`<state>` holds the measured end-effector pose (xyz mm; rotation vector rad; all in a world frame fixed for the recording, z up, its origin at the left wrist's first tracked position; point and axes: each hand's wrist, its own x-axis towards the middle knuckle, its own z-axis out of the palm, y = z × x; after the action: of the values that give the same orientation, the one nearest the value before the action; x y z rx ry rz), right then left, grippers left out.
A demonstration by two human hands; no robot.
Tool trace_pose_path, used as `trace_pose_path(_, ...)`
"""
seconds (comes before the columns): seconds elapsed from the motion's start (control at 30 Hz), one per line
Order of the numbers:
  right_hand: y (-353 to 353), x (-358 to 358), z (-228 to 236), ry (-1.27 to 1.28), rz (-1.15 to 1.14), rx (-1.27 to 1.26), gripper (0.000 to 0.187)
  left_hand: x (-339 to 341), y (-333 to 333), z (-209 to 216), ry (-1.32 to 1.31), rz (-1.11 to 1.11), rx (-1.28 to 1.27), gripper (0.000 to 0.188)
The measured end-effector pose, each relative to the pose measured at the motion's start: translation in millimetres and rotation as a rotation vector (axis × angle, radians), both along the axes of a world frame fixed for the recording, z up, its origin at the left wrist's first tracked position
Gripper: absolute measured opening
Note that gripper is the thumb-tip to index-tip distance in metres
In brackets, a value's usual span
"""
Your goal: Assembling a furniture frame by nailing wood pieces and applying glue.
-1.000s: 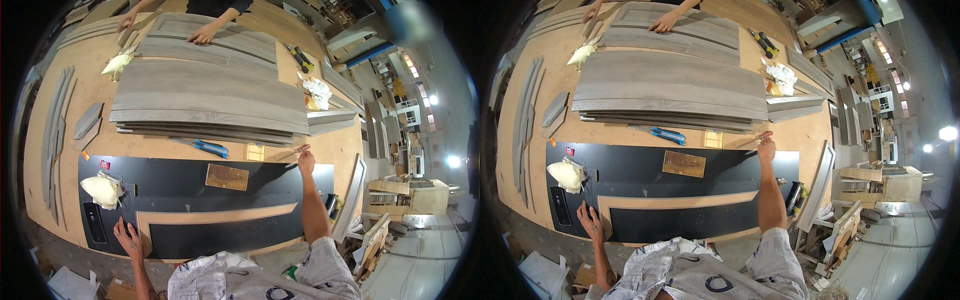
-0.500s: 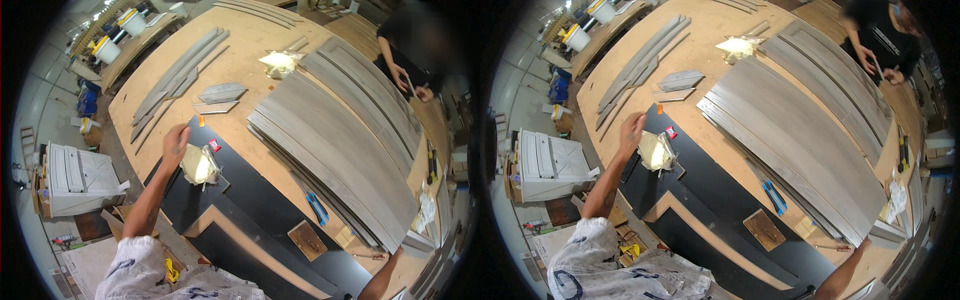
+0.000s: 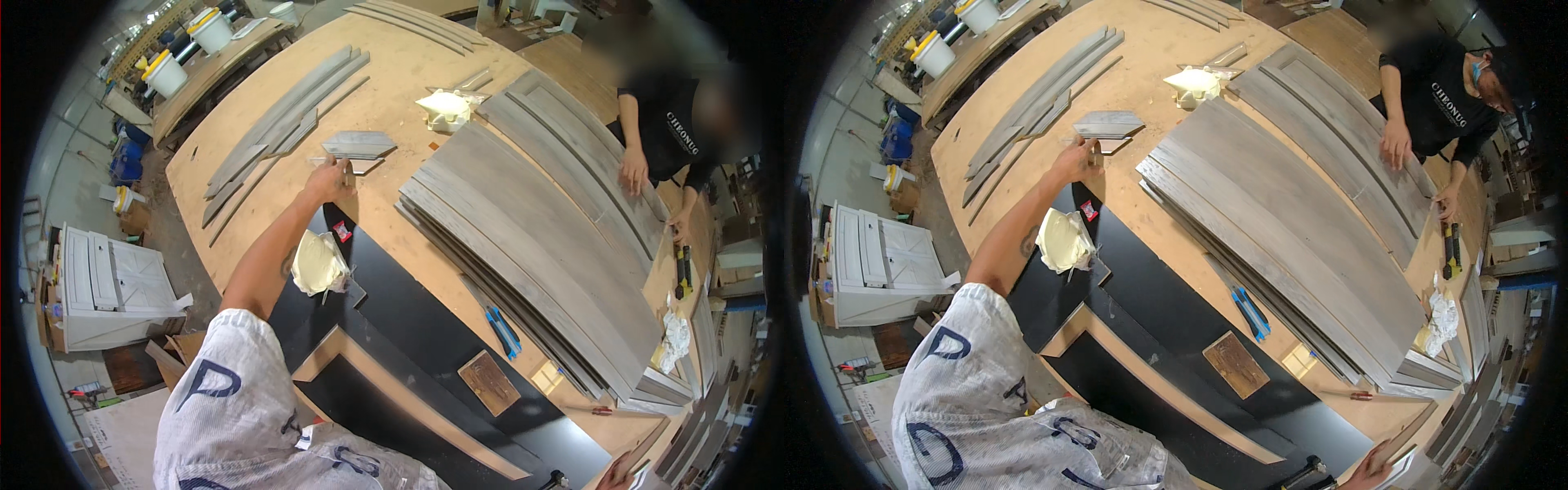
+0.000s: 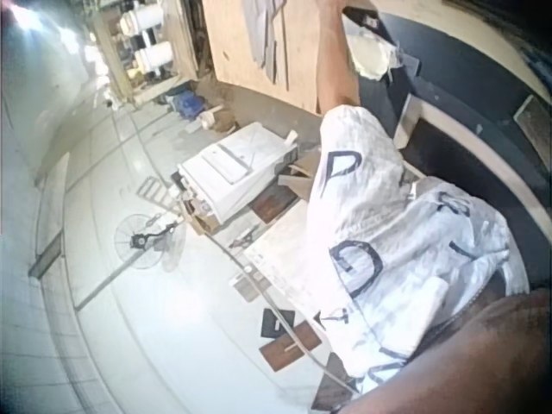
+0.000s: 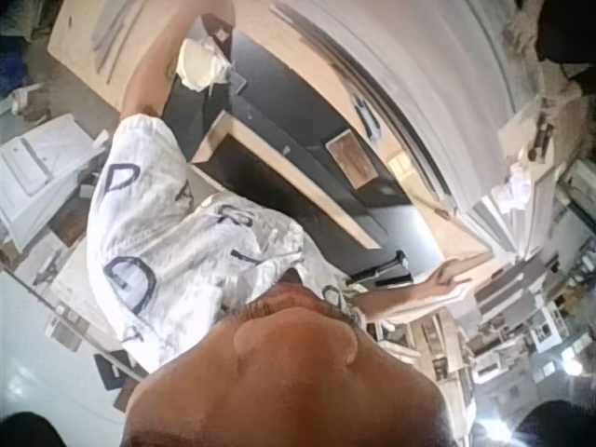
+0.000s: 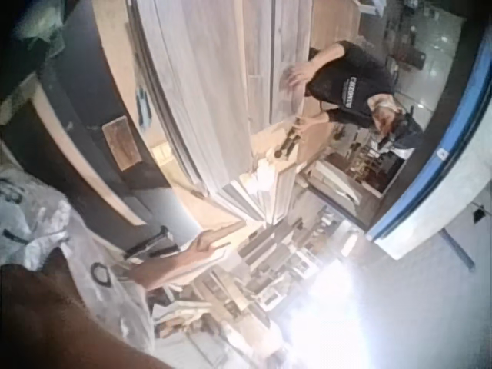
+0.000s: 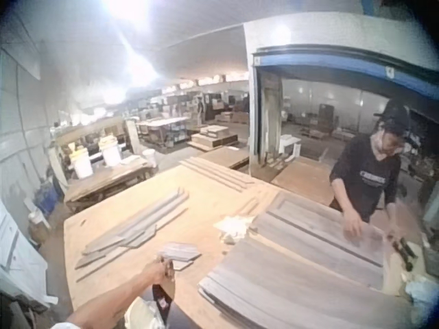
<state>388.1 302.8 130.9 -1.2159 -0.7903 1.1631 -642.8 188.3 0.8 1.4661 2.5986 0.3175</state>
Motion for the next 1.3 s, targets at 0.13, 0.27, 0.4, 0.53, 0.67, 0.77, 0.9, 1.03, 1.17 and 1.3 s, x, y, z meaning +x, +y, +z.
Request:
trace_pose_path(0.13, -114.0, -17.0, 49.8, -0.207, -0.143, 0.071, 0.075, 35.4, 30.9, 29.0, -0.001, 0.12, -0.184, 0.08)
trace_pose_path(0.27, -207.6, -43.5, 72.7, -0.421, -0.28, 0.103, 0.057, -23.0, -10.9, -18.3, -0.012, 0.136, -0.038, 0.079)
trace_pose_path(0.4, -291.3, -85.8, 99.4, -0.711, -0.479, 0.107, 0.042, 39.8, 19.7, -27.0, 0.121, 0.098, -0.125, 0.094)
trace_pose_path(0.53, -310.8, -132.0, 117.8, -0.969, -0.613, 0.096, 0.038, 88.9, 35.5, 4.0, 0.08, 0.237, -0.373, 0.072)
trace_pose_path(0.67, -309.2, -135.8, 127.0, -1.176, -0.728, 0.078, 0.043, 95.8, 31.6, -0.3, 0.269, 0.149, -0.163, 0.057)
trace_pose_path(0.77, -332.3, -47.3, 108.7, -0.944, -0.722, 0.166, 0.041, 67.2, 33.2, 11.8, -0.061, -0.068, -0.085, 0.042)
trace_pose_path(0.9, -384.6, -12.1, 87.3, -0.655, -0.718, 0.216, 0.038, 49.1, 30.5, -1.5, 0.289, -0.172, 0.101, 0.025)
trace_pose_path(1.03, -419.0, 17.6, 81.1, -0.122, -0.441, 0.324, 0.042, 44.4, 38.2, 59.1, 0.22, 0.057, 0.757, 0.029)
trace_pose_path(1.17, -438.2, 19.9, 78.9, 0.135, -0.643, 0.381, 0.054, 186.8, 14.4, 161.9, -0.447, -0.129, 1.018, 0.044)
trace_pose_path(1.3, -419.3, 24.3, 80.5, -0.032, -0.346, 0.376, 0.075, 367.3, -71.6, 190.9, -0.78, -0.489, 0.407, 0.048)
